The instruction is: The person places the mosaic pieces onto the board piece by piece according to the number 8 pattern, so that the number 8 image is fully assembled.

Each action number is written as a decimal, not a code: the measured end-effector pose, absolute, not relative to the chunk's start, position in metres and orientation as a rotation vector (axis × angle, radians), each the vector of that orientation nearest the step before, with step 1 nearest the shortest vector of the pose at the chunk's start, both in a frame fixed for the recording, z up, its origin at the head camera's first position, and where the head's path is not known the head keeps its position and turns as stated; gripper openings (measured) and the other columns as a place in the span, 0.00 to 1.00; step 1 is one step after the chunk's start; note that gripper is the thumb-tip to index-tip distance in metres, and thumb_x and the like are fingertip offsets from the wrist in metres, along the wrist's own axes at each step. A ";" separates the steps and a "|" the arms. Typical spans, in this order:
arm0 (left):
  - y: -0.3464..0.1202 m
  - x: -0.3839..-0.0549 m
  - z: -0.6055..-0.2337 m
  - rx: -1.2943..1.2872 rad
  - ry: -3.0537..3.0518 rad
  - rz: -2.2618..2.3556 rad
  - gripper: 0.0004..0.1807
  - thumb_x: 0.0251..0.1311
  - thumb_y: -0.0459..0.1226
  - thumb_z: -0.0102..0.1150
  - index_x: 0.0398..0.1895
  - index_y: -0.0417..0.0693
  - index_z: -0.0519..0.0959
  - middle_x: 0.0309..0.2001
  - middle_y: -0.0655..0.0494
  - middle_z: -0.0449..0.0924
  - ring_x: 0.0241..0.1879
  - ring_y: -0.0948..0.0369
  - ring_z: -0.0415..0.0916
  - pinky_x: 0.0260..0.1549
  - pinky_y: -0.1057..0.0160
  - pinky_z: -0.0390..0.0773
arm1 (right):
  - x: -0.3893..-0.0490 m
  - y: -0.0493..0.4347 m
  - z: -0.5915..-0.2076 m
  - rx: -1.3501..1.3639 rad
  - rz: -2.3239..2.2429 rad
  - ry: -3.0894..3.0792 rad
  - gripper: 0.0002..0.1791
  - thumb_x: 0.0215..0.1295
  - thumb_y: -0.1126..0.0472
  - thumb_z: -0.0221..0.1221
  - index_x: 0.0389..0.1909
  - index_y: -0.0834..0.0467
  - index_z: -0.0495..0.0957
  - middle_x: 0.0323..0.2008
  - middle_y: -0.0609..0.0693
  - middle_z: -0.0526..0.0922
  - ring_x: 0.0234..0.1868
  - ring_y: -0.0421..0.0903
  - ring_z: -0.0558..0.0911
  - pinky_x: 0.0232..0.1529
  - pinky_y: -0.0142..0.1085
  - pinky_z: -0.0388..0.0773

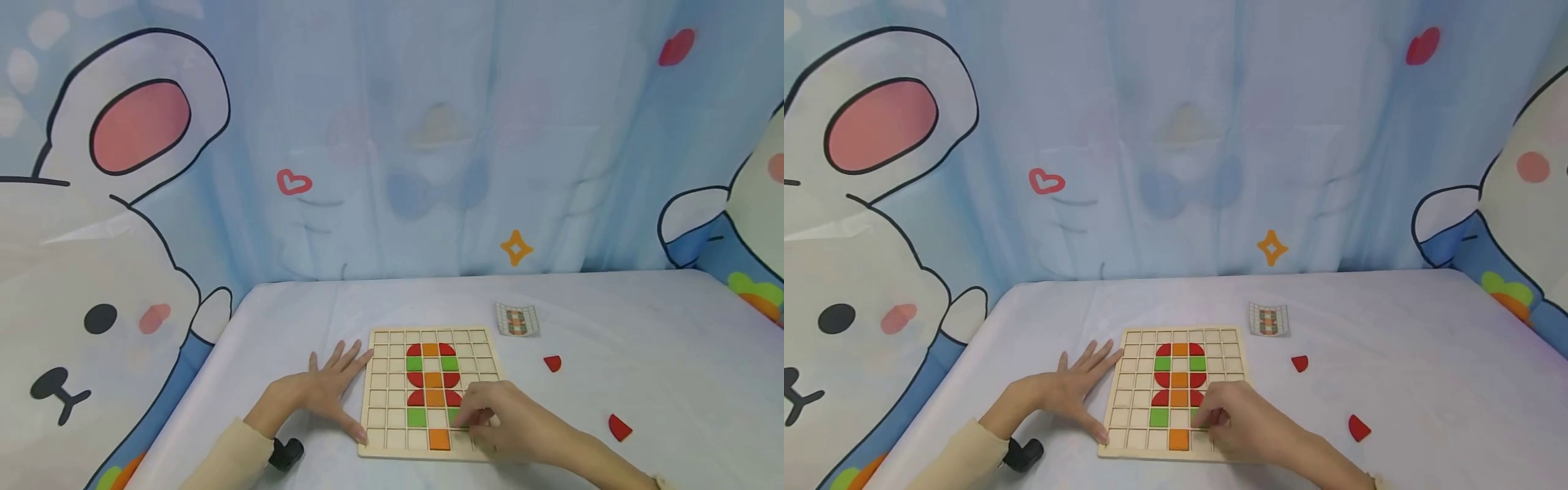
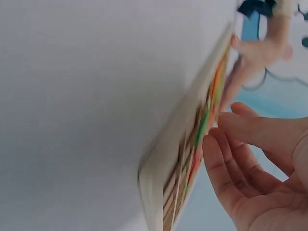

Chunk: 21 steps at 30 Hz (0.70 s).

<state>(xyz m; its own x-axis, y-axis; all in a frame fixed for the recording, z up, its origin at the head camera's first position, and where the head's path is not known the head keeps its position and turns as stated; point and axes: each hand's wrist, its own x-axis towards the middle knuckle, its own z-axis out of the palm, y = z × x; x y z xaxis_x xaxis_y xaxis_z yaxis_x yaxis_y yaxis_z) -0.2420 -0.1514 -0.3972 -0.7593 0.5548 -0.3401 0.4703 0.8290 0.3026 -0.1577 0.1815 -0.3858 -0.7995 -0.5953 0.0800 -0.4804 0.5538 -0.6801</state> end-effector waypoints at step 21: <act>-0.152 -0.243 -0.399 0.752 2.607 0.253 0.73 0.48 0.65 0.77 0.87 0.61 0.37 0.86 0.50 0.28 0.83 0.45 0.23 0.71 0.23 0.32 | -0.234 0.316 -0.383 -0.611 -0.805 2.923 0.13 0.53 0.71 0.76 0.40 0.63 0.88 0.40 0.50 0.87 0.40 0.48 0.83 0.39 0.33 0.85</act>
<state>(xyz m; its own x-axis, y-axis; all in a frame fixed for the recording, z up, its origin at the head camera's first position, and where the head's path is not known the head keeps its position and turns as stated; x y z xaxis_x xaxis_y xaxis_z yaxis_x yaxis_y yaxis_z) -0.2433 -0.1517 -0.3990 -0.7689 0.5428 -0.3380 0.4675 0.8378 0.2818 -0.2337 0.3158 -0.3830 -0.9207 -0.3861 0.0571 -0.3608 0.7864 -0.5013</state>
